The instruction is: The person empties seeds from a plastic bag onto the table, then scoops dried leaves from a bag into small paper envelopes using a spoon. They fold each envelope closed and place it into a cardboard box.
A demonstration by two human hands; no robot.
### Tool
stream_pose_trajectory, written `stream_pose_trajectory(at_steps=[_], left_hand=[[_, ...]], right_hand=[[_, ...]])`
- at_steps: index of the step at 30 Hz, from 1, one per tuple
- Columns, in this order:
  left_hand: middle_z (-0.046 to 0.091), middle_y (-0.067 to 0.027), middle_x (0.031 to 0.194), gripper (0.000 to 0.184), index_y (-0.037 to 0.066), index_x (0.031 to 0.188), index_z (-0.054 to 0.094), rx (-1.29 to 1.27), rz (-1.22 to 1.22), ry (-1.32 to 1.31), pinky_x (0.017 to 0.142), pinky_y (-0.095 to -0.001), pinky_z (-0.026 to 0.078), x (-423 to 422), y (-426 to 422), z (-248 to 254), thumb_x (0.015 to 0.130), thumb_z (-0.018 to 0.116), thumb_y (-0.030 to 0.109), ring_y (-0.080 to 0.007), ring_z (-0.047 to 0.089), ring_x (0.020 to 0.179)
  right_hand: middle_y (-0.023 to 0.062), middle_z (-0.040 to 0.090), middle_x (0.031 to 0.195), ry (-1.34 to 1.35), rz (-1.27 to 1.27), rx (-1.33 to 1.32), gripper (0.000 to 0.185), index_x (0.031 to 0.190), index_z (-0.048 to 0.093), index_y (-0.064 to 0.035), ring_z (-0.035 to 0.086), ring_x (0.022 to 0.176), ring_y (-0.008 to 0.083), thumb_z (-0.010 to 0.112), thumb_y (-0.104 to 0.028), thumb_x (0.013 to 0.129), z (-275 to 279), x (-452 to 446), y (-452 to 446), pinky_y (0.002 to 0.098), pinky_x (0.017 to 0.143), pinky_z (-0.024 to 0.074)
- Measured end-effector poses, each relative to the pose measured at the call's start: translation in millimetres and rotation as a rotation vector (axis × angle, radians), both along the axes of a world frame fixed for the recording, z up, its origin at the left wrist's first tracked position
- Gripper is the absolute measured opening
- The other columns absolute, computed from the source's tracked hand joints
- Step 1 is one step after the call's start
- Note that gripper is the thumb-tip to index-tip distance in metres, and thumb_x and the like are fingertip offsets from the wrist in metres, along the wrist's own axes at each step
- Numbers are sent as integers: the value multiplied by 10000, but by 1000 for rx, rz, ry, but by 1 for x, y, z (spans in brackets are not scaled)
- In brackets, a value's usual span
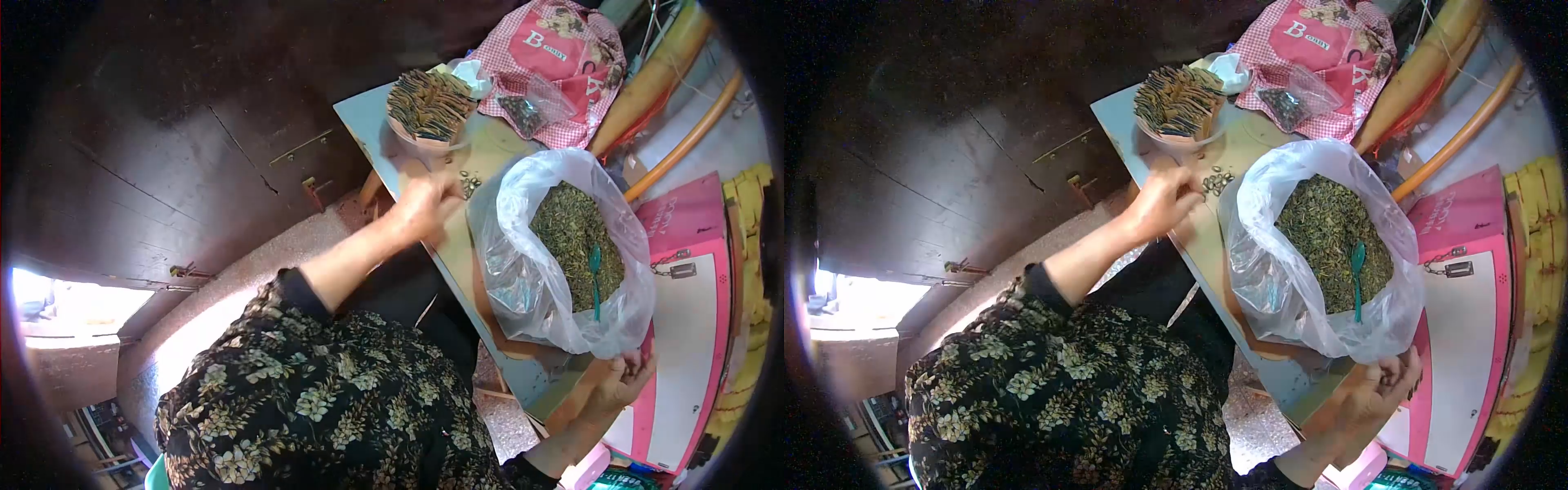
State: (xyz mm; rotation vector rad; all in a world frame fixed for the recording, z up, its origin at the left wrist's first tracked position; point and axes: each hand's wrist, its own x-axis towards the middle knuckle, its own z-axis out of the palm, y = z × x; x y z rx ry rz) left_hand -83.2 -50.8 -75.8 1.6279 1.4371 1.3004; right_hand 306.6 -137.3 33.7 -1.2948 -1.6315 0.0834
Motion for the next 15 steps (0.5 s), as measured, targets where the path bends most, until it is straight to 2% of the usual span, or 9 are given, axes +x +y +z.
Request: stream_pose_trajectory(at_steps=[1,3,4,5,7,9,10,12,15], left_hand=[[614,-71,820,91,-2,887,566,-119,-102,-414,670,-294,515,10,-19,24,838,642,11,-173,626,711],[603,-29,838,78,-8,912,570,-121,-448,-834,667,-239,501,18,-55,75,868,635,-12,-96,594,726],[612,-49,832,78,-8,908,568,-105,-631,-911,651,-250,495,20,-73,94,874,637,1,-112,598,717],[609,-66,794,66,-5,895,573,126,-781,-893,637,-279,482,26,-84,111,890,627,32,-155,603,703],[615,-140,869,88,12,918,602,471,-1280,-860,644,-366,479,28,-85,134,906,614,99,-309,593,763],[568,-156,876,84,16,910,566,467,-1376,-920,606,-391,461,32,-109,158,932,556,96,-324,568,799],[572,-49,792,115,18,839,587,581,-1291,-907,610,-307,443,42,-115,159,866,651,109,-185,578,686],[641,-64,940,195,16,1005,608,194,-1610,-1133,622,-273,513,39,-122,163,899,654,174,-198,618,692],[616,-70,887,204,-7,938,611,75,-1550,-1195,573,-249,484,31,-129,171,867,695,165,-162,602,673]], right_hand=[[0,503,784,20,14,28,540,1346,435,-14,442,695,79,547,32,820,0,-14,0,171,685,382],[4,521,799,43,7,-5,535,1340,440,-14,456,720,80,544,48,818,-1,-41,3,177,690,388],[8,539,815,71,-7,-31,531,1333,446,-13,470,744,82,542,63,817,-1,-56,6,182,695,395],[8,539,815,63,-4,-39,531,1333,446,-13,470,744,82,542,63,817,-1,-72,8,182,695,395],[25,572,864,173,154,-154,493,1291,498,-21,519,791,93,538,84,811,-2,-110,13,202,688,425],[35,587,866,170,348,-161,321,1126,601,-15,543,775,110,581,35,810,-9,-144,26,223,676,438],[35,594,851,91,497,-135,251,1053,632,-7,547,753,113,591,23,807,-9,-160,33,229,668,441],[32,599,789,-23,587,-178,132,919,651,13,543,697,106,594,14,800,-4,-201,41,232,648,444],[32,604,754,-52,714,-209,147,917,654,22,536,681,83,573,16,794,-14,-243,62,226,633,439]])
